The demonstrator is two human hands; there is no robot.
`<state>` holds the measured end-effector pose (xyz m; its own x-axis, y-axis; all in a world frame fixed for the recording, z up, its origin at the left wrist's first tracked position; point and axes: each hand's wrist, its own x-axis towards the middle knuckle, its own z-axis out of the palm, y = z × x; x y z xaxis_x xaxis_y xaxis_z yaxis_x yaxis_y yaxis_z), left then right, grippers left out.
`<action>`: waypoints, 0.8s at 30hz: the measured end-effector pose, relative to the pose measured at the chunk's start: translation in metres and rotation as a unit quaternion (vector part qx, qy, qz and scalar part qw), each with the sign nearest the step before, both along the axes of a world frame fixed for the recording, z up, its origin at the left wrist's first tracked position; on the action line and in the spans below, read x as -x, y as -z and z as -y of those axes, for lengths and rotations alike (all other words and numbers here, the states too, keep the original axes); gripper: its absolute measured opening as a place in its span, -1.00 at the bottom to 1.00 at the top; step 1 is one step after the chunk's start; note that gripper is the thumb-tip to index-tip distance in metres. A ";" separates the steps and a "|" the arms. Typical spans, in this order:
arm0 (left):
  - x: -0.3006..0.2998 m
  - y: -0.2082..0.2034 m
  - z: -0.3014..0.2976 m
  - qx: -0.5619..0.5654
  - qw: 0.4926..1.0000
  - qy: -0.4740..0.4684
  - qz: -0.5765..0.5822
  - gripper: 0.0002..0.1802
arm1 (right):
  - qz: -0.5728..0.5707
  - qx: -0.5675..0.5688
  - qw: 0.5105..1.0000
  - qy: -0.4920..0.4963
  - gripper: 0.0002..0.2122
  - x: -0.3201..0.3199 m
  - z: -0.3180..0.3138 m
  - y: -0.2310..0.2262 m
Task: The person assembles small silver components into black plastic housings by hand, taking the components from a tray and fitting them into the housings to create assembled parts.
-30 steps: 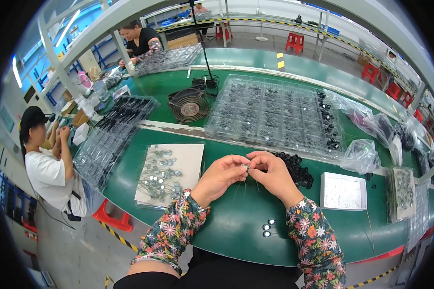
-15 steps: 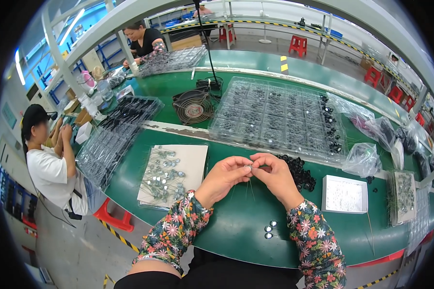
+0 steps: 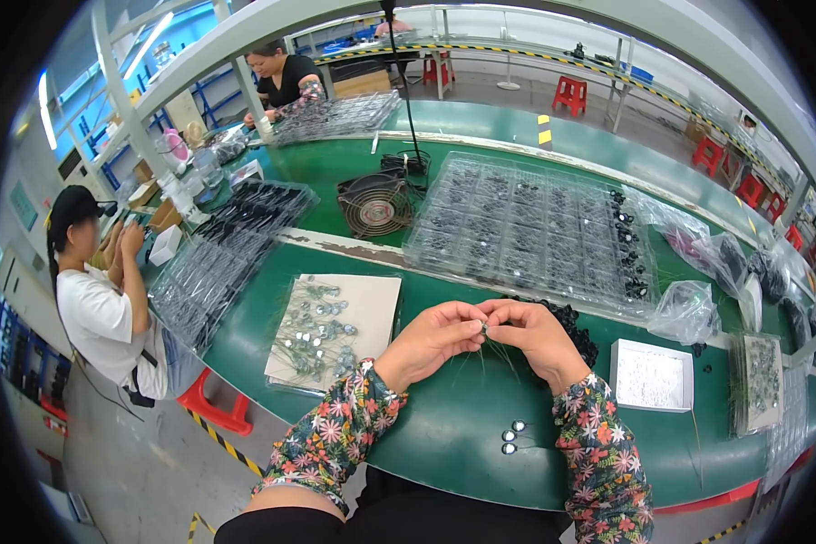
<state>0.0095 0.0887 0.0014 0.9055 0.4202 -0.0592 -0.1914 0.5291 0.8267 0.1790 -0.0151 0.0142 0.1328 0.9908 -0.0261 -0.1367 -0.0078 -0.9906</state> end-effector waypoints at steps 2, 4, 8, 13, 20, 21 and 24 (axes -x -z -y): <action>0.000 0.000 -0.001 -0.008 1.000 0.014 -0.001 -0.84 | -0.009 0.007 1.000 -0.014 -0.93 -0.003 0.001 -0.001; -0.001 0.001 -0.003 -0.006 1.000 0.008 0.003 -0.84 | -0.032 -0.005 0.999 -0.029 -0.93 -0.006 0.003 -0.003; 0.004 -0.003 -0.010 -0.072 0.997 -0.029 -0.029 -0.85 | -0.016 -0.003 1.000 0.015 -0.96 -0.011 0.006 -0.008; 0.006 -0.002 -0.003 -0.569 0.788 -0.118 -0.204 -0.87 | -0.021 -0.044 0.994 0.094 -0.98 -0.012 0.015 -0.021; 0.005 -0.004 0.007 -0.630 0.747 -0.104 -0.186 -0.82 | -0.095 -0.084 0.987 0.104 -0.95 -0.008 0.037 -0.029; 0.005 -0.007 0.008 -0.606 0.761 -0.088 -0.216 -0.77 | -0.099 -0.060 0.988 0.105 -0.95 -0.006 0.040 -0.030; 0.003 -0.005 0.006 -0.692 0.694 -0.109 -0.168 -0.73 | -0.100 -0.024 0.987 0.122 -0.95 -0.003 0.058 -0.026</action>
